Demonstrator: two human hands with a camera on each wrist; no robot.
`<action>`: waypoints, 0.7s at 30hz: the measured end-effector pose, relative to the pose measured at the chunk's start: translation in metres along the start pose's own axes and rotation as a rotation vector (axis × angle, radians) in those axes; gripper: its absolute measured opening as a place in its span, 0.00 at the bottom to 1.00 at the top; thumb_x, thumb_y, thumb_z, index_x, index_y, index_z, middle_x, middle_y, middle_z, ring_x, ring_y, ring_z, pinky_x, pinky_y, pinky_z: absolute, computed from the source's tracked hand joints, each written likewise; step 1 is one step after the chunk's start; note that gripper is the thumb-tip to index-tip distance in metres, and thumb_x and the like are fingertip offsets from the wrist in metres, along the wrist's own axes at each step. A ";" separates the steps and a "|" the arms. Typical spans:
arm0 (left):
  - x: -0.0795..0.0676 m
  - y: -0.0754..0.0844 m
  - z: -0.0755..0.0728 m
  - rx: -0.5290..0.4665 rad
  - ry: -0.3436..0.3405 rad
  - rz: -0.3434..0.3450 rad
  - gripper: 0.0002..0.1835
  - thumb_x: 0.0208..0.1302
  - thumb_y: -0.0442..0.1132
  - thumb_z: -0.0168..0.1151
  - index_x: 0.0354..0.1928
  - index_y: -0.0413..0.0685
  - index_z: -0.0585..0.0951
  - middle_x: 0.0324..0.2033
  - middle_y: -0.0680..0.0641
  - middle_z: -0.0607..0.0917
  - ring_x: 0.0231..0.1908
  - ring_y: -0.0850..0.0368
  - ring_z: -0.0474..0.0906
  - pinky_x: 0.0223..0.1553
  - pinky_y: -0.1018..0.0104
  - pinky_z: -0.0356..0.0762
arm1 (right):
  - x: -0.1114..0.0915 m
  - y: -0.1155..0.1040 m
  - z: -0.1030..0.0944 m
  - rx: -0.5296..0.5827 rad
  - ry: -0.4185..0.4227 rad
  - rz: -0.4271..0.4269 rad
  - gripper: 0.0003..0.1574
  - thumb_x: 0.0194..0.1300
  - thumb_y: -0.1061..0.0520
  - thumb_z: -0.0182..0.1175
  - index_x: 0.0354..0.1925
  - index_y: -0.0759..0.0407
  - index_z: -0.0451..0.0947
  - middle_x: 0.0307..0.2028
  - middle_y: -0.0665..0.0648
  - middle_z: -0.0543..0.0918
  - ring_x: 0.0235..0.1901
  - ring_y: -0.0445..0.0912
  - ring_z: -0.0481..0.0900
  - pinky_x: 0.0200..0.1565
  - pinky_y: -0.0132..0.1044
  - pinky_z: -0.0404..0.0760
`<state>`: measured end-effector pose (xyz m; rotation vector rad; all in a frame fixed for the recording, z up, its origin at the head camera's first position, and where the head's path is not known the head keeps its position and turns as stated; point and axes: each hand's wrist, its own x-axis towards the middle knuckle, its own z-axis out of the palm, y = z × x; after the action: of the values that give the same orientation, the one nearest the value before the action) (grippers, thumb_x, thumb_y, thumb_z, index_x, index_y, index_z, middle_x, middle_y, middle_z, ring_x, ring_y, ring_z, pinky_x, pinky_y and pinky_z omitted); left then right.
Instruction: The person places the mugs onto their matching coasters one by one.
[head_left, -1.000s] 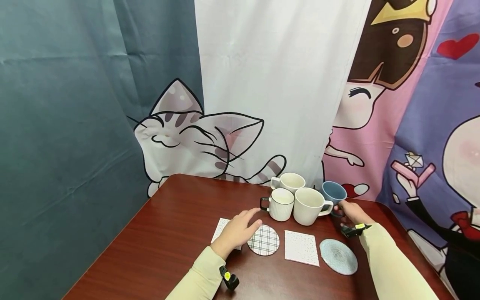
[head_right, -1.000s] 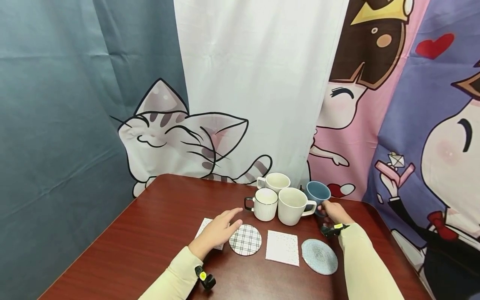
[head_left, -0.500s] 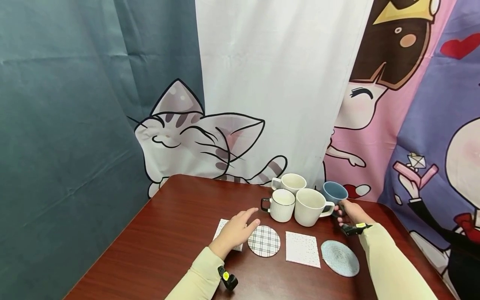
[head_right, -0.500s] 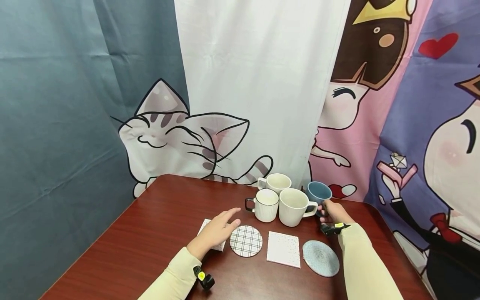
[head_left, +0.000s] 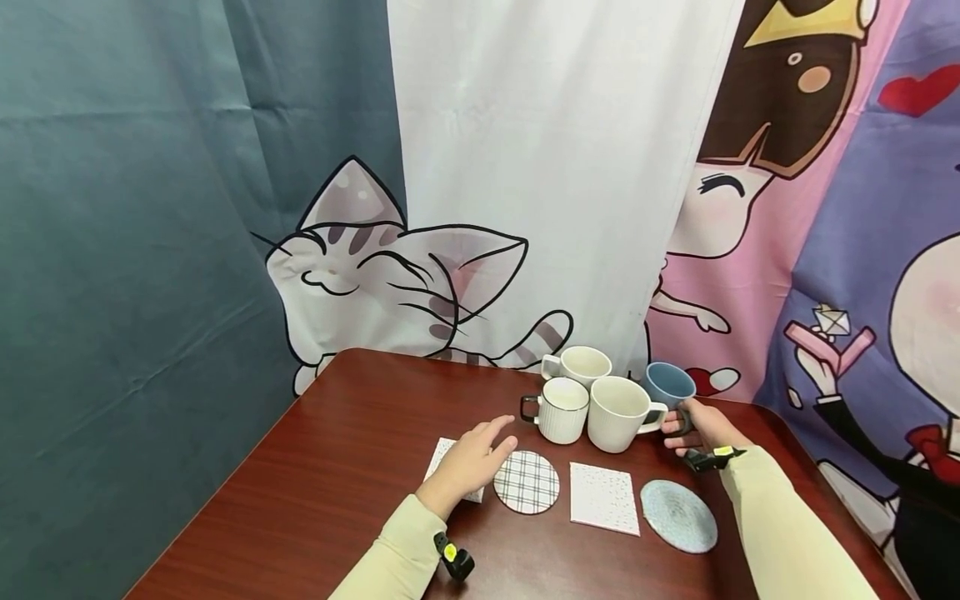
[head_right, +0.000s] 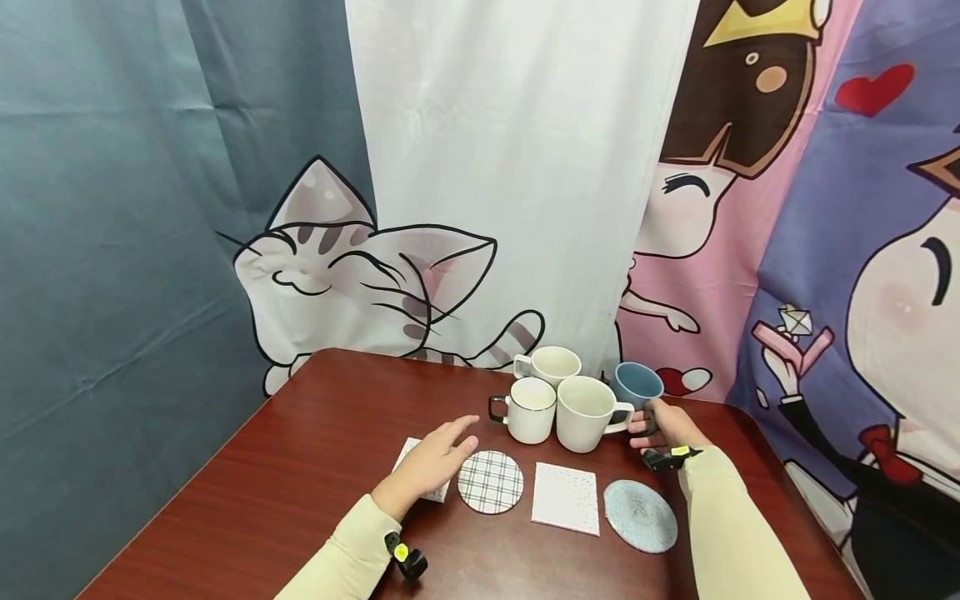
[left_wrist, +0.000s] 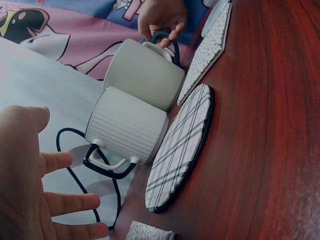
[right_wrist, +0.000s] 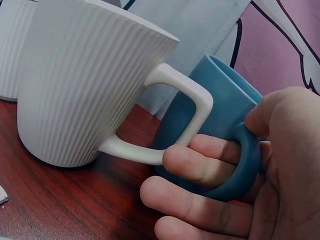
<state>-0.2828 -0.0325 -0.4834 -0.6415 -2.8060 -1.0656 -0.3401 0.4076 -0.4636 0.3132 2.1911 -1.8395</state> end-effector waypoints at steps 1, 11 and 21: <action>0.000 -0.001 0.000 0.005 0.001 -0.001 0.28 0.78 0.59 0.45 0.74 0.59 0.69 0.66 0.45 0.76 0.64 0.44 0.74 0.61 0.42 0.73 | 0.000 0.000 0.000 0.002 -0.002 -0.003 0.28 0.77 0.47 0.38 0.40 0.58 0.82 0.32 0.50 0.88 0.30 0.48 0.88 0.36 0.44 0.87; 0.001 -0.001 -0.003 -0.026 0.005 -0.003 0.27 0.78 0.58 0.46 0.73 0.59 0.70 0.66 0.44 0.76 0.64 0.43 0.74 0.62 0.42 0.72 | 0.001 -0.005 0.001 0.013 0.008 -0.012 0.26 0.77 0.47 0.41 0.41 0.61 0.81 0.31 0.49 0.88 0.29 0.46 0.88 0.36 0.41 0.87; 0.002 -0.006 -0.005 -0.033 0.007 0.009 0.30 0.78 0.61 0.44 0.74 0.59 0.68 0.67 0.44 0.75 0.65 0.43 0.73 0.62 0.43 0.72 | 0.003 -0.002 0.001 -0.086 0.062 -0.032 0.29 0.77 0.46 0.40 0.43 0.64 0.82 0.33 0.53 0.89 0.31 0.48 0.88 0.36 0.43 0.87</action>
<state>-0.2873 -0.0389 -0.4827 -0.6524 -2.7825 -1.1123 -0.3438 0.4066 -0.4626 0.3236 2.3225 -1.7678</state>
